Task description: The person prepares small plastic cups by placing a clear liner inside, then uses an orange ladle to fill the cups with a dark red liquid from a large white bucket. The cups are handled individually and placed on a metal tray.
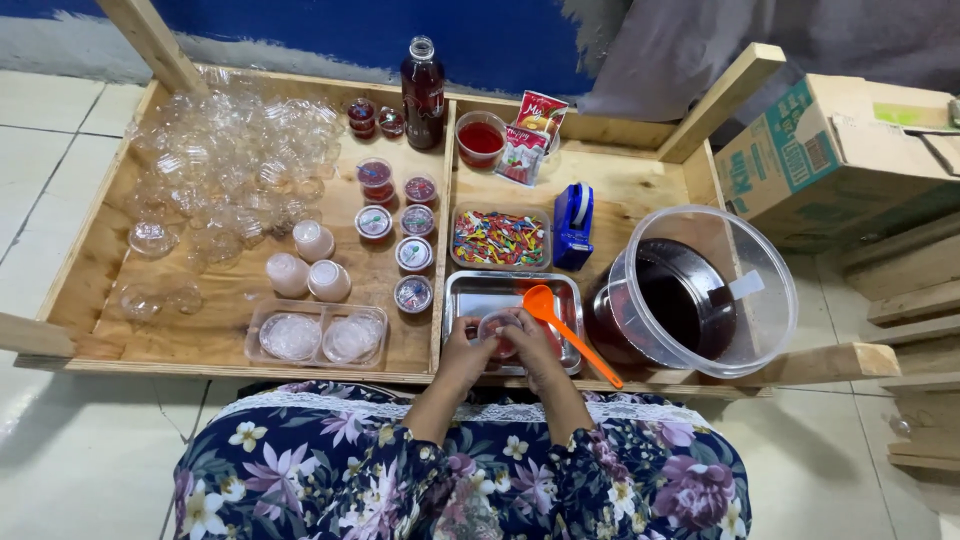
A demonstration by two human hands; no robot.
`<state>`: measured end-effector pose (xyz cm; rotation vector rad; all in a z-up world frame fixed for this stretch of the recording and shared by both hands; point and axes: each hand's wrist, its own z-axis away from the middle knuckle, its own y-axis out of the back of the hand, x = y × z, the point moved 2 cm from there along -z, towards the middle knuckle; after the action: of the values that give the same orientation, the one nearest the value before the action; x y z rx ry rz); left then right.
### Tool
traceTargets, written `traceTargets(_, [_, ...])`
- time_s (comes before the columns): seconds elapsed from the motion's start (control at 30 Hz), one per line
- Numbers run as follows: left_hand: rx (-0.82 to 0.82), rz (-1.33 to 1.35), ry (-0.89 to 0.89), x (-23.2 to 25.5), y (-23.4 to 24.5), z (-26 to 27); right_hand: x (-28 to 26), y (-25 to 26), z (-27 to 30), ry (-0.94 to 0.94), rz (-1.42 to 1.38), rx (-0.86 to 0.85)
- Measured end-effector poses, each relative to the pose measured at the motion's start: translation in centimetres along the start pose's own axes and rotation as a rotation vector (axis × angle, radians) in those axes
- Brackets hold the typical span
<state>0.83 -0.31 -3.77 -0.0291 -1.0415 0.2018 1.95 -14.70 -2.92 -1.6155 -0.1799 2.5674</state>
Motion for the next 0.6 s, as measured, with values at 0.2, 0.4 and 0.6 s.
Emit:
traceTargets(0.2, [-0.028,-0.090,-0.008,0.1,-0.3,0.6,1.2,0.6,-1.5,-0.005,0.027,0.073])
traceTargets(0.4, [-0.010,0.023,0.054,0.5,-0.7,0.6,0.2,0.1,-0.3,-0.032,-0.052,0.072])
traceTargets(0.6, [0.067,0.094,0.072,1.7,0.1,-0.1,-0.1,-0.7,0.4,0.036,-0.065,-0.023])
